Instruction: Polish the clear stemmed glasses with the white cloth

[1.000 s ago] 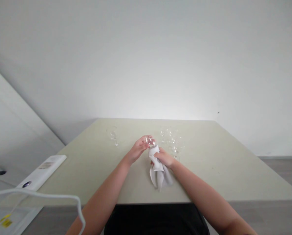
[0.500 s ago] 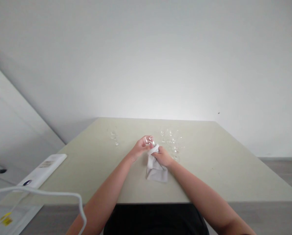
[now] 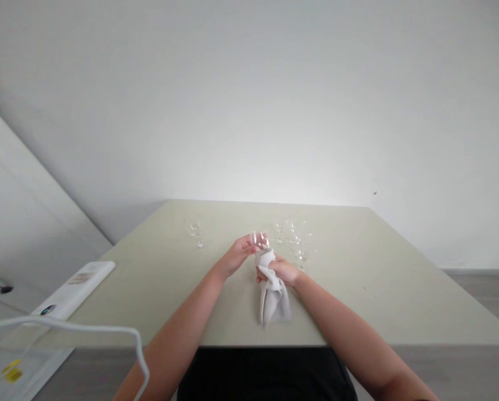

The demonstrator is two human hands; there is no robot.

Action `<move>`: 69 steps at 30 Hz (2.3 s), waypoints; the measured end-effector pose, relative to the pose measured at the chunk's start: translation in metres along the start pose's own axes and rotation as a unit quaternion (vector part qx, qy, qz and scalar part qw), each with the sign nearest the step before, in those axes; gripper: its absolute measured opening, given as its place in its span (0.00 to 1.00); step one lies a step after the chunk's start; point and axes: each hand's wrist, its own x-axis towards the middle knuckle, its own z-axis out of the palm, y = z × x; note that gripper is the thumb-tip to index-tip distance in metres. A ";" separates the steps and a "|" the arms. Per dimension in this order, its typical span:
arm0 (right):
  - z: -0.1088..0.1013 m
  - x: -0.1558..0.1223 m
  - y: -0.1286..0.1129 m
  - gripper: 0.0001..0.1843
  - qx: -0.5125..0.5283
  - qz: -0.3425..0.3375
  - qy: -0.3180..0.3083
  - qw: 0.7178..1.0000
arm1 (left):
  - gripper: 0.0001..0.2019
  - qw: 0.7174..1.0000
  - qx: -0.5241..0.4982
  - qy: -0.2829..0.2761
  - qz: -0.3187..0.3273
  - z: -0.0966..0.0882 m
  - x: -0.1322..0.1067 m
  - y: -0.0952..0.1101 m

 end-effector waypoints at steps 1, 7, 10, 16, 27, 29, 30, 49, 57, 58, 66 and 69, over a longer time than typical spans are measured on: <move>0.000 0.002 0.000 0.15 -0.028 -0.004 0.032 0.999 | 0.30 1.000 0.011 0.021 0.002 0.000 0.001 0.000; 0.002 0.012 -0.010 0.09 -0.261 -0.179 0.188 0.930 | 0.28 0.982 0.062 0.173 0.038 -0.001 0.009 0.001; 0.003 0.011 -0.012 0.11 -0.242 -0.192 0.233 0.922 | 0.26 0.962 0.072 0.255 0.072 -0.006 0.011 0.000; 0.014 0.010 -0.006 0.14 -0.007 -0.023 0.245 0.969 | 0.31 0.960 0.015 0.260 0.103 -0.010 0.009 -0.002; 0.009 0.013 0.005 0.11 0.016 -0.028 0.252 0.967 | 0.33 0.978 0.049 0.181 0.091 -0.004 0.006 0.004; 0.010 0.013 0.006 0.11 -0.008 -0.023 0.241 0.970 | 0.33 0.976 0.058 0.192 0.087 -0.005 0.006 0.005; 0.011 0.013 0.007 0.11 -0.009 -0.016 0.232 0.972 | 0.33 0.975 0.063 0.196 0.082 -0.006 0.007 0.005; 0.020 -0.001 -0.003 0.06 -0.169 0.022 -0.116 0.979 | 0.31 0.968 0.185 0.160 0.058 0.005 0.008 -0.014; 0.016 0.002 -0.001 0.05 -0.195 -0.008 -0.119 0.974 | 0.28 0.970 0.219 0.105 0.024 0.013 0.007 -0.026; 0.016 0.002 -0.001 0.05 -0.200 -0.006 -0.120 0.972 | 0.26 0.966 0.232 0.112 0.018 0.010 0.008 -0.027; 0.015 0.000 -0.006 0.08 -0.275 0.005 -0.122 0.954 | 0.10 0.923 0.383 -0.039 0.014 -0.014 0.012 -0.048; 0.013 0.001 -0.006 0.09 -0.313 0.008 -0.146 0.938 | 0.09 0.888 0.443 -0.118 0.041 -0.019 0.018 -0.057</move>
